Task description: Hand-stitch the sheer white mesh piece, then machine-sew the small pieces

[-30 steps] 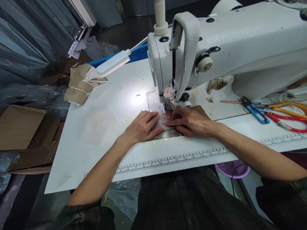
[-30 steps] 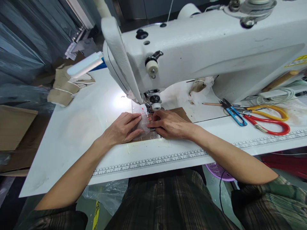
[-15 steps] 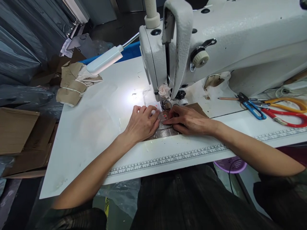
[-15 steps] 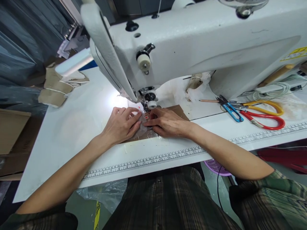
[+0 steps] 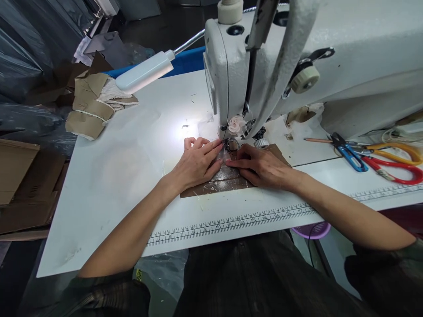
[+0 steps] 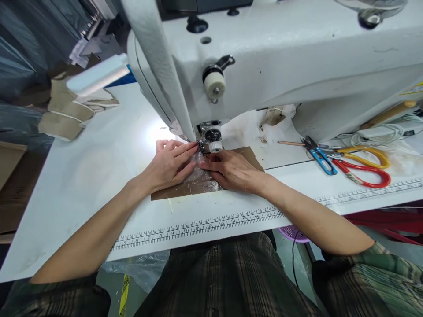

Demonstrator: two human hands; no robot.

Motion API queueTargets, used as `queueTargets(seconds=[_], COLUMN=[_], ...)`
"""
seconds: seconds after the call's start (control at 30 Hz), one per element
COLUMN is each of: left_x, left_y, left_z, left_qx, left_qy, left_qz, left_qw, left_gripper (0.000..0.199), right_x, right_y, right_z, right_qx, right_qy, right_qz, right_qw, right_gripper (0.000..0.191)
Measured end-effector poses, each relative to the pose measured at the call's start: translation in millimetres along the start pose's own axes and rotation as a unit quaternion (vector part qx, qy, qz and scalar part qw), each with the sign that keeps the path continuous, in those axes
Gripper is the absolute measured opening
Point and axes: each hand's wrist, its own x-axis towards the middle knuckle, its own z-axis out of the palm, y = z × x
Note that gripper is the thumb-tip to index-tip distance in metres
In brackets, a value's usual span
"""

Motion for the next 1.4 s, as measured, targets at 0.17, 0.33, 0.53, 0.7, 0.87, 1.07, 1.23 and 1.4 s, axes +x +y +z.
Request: queueTargets(seconds=[0.17,0.33,0.53,0.7,0.87,1.07,1.23,1.4], left_x=[-1,-1,-3,-5,-6,-5,-5,-6], left_y=[-2,-1,2,1,1,3,3,5], left_z=[5.1,7.8,3.5,-6.2,-4.5,-6.9,-7.8,-5.8], left_qx=[-0.005,-0.003,0.037,-0.004,-0.038,-0.022,-0.029,-0.054], left_qy=[0.021,0.035,0.049,0.091,0.070,0.068,0.060,0.057], left_qz=[0.007,0.008,0.003,0.100,0.196,0.209,0.194,0.172], left_qw=[1.000,0.999,0.998,0.991,0.977,0.975,0.979,0.982], left_gripper=[0.037,0.034,0.034,0.017,0.013,0.013,0.014,0.017], right_x=[0,-1,-2,-2,-2,-2,-2,-2], right_y=[0,-1,0,2,2,1,1,1], right_z=[2,5,7,8,10,11,11,13], right_qx=[-0.001,-0.002,-0.005,-0.008,-0.002,-0.009,-0.012,-0.009], right_qy=[0.017,0.038,0.049,0.062,0.068,0.063,0.067,0.070], right_qz=[0.001,0.001,-0.008,-0.016,-0.015,-0.008,-0.006,-0.005], right_qw=[1.000,0.999,0.999,0.998,0.998,0.998,0.998,0.997], right_gripper=[0.035,0.034,0.033,0.033,0.032,0.035,0.034,0.034])
